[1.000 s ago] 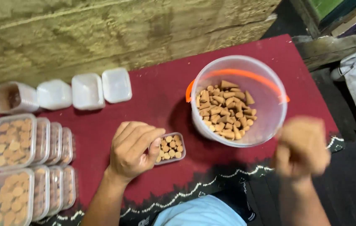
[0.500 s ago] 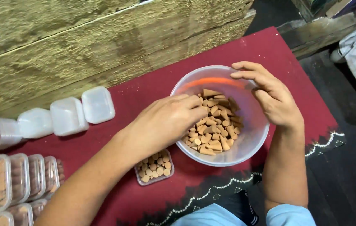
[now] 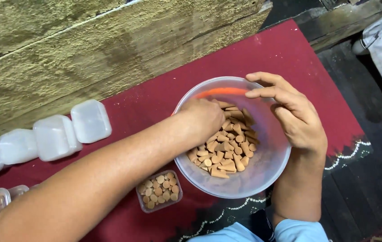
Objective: The person is packing incense cones by picking them up from a large bucket and arranging them neatly into small plastic containers.
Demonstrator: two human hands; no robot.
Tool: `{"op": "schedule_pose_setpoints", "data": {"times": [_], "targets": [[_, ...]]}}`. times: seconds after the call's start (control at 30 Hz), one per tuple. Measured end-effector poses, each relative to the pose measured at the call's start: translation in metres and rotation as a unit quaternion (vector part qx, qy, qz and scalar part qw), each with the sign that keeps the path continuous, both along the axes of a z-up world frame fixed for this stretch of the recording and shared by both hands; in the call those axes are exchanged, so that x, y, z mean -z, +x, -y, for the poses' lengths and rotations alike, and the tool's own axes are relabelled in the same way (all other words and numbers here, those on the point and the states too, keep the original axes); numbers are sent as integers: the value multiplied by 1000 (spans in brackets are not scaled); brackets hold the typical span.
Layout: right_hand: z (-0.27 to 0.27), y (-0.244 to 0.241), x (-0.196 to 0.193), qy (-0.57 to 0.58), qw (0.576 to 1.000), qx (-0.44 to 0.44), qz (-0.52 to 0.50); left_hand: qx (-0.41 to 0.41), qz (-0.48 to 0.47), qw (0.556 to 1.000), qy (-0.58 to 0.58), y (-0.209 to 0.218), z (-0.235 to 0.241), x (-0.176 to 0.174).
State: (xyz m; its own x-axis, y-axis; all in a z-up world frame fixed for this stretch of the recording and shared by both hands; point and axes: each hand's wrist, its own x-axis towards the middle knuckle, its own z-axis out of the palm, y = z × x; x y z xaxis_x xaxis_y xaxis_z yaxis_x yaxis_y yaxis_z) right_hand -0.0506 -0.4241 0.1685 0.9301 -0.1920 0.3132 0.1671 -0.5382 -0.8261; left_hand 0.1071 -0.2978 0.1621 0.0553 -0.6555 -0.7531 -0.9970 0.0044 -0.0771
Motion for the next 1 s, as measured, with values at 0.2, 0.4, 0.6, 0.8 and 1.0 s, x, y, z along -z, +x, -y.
{"op": "schedule_pose_setpoints", "data": {"times": [0.2, 0.4, 0.6, 0.8, 1.0], "targets": [[0, 1, -1, -7, 1000, -5, 3, 12, -54, 997, 51, 3, 4, 15], [0, 0, -2, -18, 1000, -4, -3, -114, -163, 980, -22, 7, -18, -68], [-2, 0, -3, -21, 1000, 2, -5, -53, -132, 945, -294, 29, -26, -55], [-1, -1, -2, -20, 1000, 4, -9, -76, -68, 986, -129, 11, -16, -48], [-1, -1, -3, -26, 1000, -3, -7, 100, 102, 990, 6, -7, -10, -11]]}}
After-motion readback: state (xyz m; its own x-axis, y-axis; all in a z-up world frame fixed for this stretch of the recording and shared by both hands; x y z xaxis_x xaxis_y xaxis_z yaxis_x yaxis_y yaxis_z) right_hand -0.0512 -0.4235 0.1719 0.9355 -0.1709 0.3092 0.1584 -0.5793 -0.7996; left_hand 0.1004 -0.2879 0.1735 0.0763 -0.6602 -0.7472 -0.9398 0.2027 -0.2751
